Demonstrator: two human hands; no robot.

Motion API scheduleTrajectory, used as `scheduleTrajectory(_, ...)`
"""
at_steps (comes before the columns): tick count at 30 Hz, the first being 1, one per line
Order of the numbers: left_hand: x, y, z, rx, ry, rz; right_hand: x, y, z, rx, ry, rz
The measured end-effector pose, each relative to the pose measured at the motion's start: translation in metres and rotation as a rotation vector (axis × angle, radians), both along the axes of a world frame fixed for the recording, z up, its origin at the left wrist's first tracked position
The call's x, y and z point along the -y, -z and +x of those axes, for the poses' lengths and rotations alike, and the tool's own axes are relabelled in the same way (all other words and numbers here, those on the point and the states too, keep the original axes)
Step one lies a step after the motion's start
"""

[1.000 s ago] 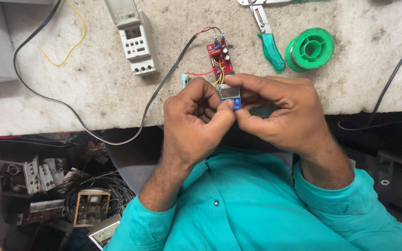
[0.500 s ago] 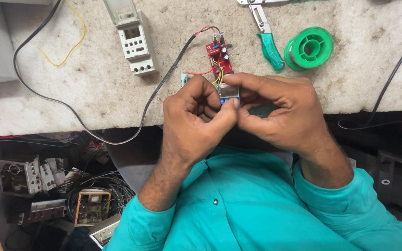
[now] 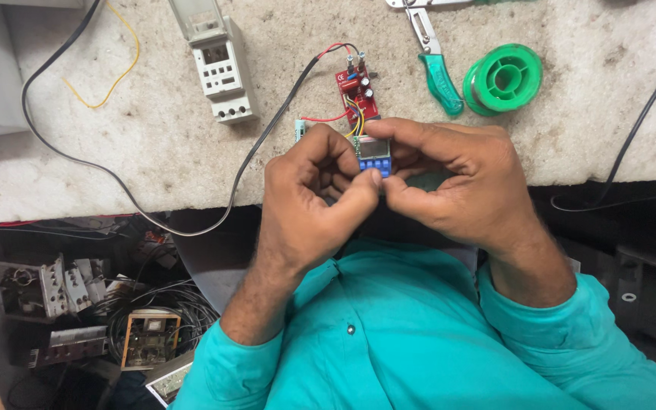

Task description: The person sits at a workbench and assembles a small electronic module, holding a circuit board with a display and pressing a blue terminal connector onto it by hand. They repeatedly align and seat the connector, adjust wires on the board, and finally turn the assembly over to work on its underside.

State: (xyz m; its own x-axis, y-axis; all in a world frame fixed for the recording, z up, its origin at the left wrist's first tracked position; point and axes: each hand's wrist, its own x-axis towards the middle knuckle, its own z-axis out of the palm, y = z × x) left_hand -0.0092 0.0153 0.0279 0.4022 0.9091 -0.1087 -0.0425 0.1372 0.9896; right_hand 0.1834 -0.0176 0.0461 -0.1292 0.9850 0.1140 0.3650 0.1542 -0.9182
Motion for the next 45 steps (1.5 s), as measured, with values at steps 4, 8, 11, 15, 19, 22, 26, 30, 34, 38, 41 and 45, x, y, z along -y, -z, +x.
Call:
scheduleTrajectory(4, 0.002, 0.0018, 0.0008, -0.035, -0.028, 0.017, -0.0004, 0.0006, -0.0016, 0.013, 0.012, 0.0)
scheduleTrajectory(8, 0.0023, 0.0035, 0.0038, -0.138, -0.055, 0.132, -0.0001, 0.0007, -0.0015, -0.009, 0.001, 0.006)
scheduleTrajectory(11, 0.0022, 0.0033, 0.0034, -0.146, -0.051, 0.14, 0.0003, 0.001, -0.0012, 0.0, -0.002, 0.002)
scheduleTrajectory(15, 0.0017, 0.0023, 0.0024, -0.12, -0.04, 0.123, -0.0005, 0.0022, -0.0007, 0.025, 0.0, 0.028)
scheduleTrajectory(19, 0.0017, 0.0016, 0.0031, -0.144, -0.041, 0.107, -0.0002, 0.0031, -0.0012, 0.05, 0.006, 0.048)
scheduleTrajectory(22, 0.0011, 0.0018, 0.0039, -0.157, -0.049, 0.125, 0.0003, 0.0029, -0.001, 0.022, -0.001, 0.039)
scheduleTrajectory(26, 0.0013, 0.0019, 0.0021, -0.12, -0.036, 0.116, -0.0004, 0.0032, -0.0012, 0.03, 0.002, 0.047)
scheduleTrajectory(30, 0.001, 0.0027, 0.0019, -0.122, -0.032, 0.113, -0.0002, 0.0029, -0.0012, 0.036, 0.003, 0.043)
scheduleTrajectory(34, 0.0011, 0.0027, 0.0021, -0.135, -0.036, 0.122, -0.0001, 0.0027, -0.0013, 0.017, 0.0, 0.037)
scheduleTrajectory(38, 0.0008, 0.0026, 0.0018, -0.156, -0.037, 0.132, 0.0003, 0.0027, -0.0012, 0.026, 0.0, 0.031)
scheduleTrajectory(41, 0.0011, 0.0025, 0.0022, -0.143, -0.035, 0.121, 0.0001, 0.003, -0.0008, 0.028, 0.001, 0.033)
scheduleTrajectory(45, 0.0012, 0.0022, 0.0026, -0.139, -0.037, 0.12, 0.0, 0.003, -0.0001, 0.019, 0.0, 0.022)
